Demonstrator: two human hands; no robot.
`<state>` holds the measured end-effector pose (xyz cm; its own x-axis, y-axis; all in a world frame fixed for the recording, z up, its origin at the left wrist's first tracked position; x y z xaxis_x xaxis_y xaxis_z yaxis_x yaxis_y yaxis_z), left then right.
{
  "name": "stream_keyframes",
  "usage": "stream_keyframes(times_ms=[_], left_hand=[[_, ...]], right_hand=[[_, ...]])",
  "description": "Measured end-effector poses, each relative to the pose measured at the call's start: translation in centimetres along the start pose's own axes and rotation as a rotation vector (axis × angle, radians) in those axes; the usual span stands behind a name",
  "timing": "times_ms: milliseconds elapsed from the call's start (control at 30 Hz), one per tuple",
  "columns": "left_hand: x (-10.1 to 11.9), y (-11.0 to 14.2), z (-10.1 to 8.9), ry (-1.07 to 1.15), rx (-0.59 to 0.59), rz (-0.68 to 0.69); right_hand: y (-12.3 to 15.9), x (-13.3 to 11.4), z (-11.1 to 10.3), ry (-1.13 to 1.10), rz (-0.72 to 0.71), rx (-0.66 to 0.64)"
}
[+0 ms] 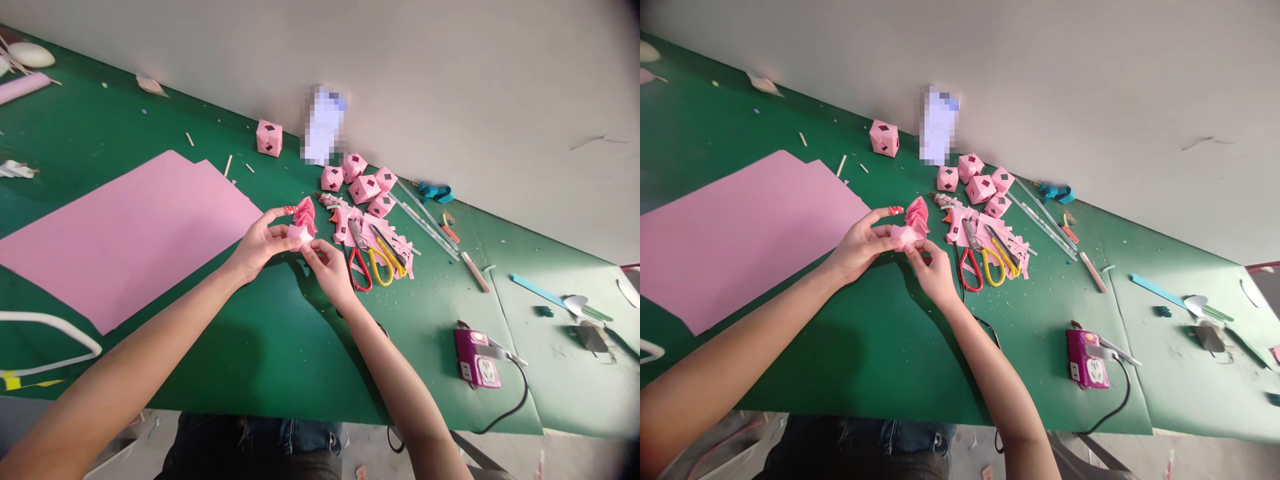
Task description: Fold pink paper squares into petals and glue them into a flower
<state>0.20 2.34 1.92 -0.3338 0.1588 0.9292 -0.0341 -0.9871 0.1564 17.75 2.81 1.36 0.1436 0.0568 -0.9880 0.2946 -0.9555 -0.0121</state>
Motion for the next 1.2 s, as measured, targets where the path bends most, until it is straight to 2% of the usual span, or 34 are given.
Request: stream_keyframes(times_ms=[67,167,267,333,500,600,700,900,1000,1100,1200], left_hand=[[-0.2,0.0,-0.2,-0.094,0.016,0.007],[-0.5,0.1,-0.1,-0.235,-0.001,0.043],[-0.6,0.3,0.1,-0.328,-0.037,0.098],[-0.5,0.4,0.3,-0.367,-0.049,0.122],[-0.1,0.7,0.5,-0.395,-0.043,0.154],[0.0,0.8,0.5,-0.385,-0.038,0.168],[0.1,0.8,0.4,-0.388,-0.049,0.183],[0.1,1.0,0.3,-0.496,-0.136,0.194],[0.0,1.1,0.4,-0.510,-0.177,0.220],[0.0,1.0,0.5,-0.456,-0.161,0.211],[0.1,0.7,0.4,-0.324,-0.149,0.135]], right_hand=[[-0.2,-0.1,-0.7,0.118,-0.024,0.059],[-0.2,-0.9,-1.6,0.260,-0.152,0.147],[0.0,-1.5,-1.8,0.329,-0.266,0.143],[0.1,-1.6,-1.7,0.338,-0.283,0.157],[0.1,-1.2,-1.6,0.308,-0.208,0.216],[0.1,-1.3,-1.6,0.306,-0.216,0.226],[0.1,-1.7,-1.8,0.289,-0.210,0.173],[-0.3,-2.7,-2.9,0.238,-0.092,-0.001],[-0.5,-2.7,-3.4,0.241,-0.051,-0.043],[-0.7,-2.2,-3.5,0.188,-0.014,-0.046],[-0.8,-1.6,-3.2,0.009,0.067,-0.056]])
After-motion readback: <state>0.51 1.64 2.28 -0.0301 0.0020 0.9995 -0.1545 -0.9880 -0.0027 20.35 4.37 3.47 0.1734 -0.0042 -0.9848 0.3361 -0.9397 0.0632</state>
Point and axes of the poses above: each hand's wrist, its own y-axis away from the middle knuckle, its own z-axis out of the palm, x = y × z, the point moved 2 cm from there along -y, towards the middle knuckle, and after that the axes turned 2 degrees about -y, right-handed, at the moved point
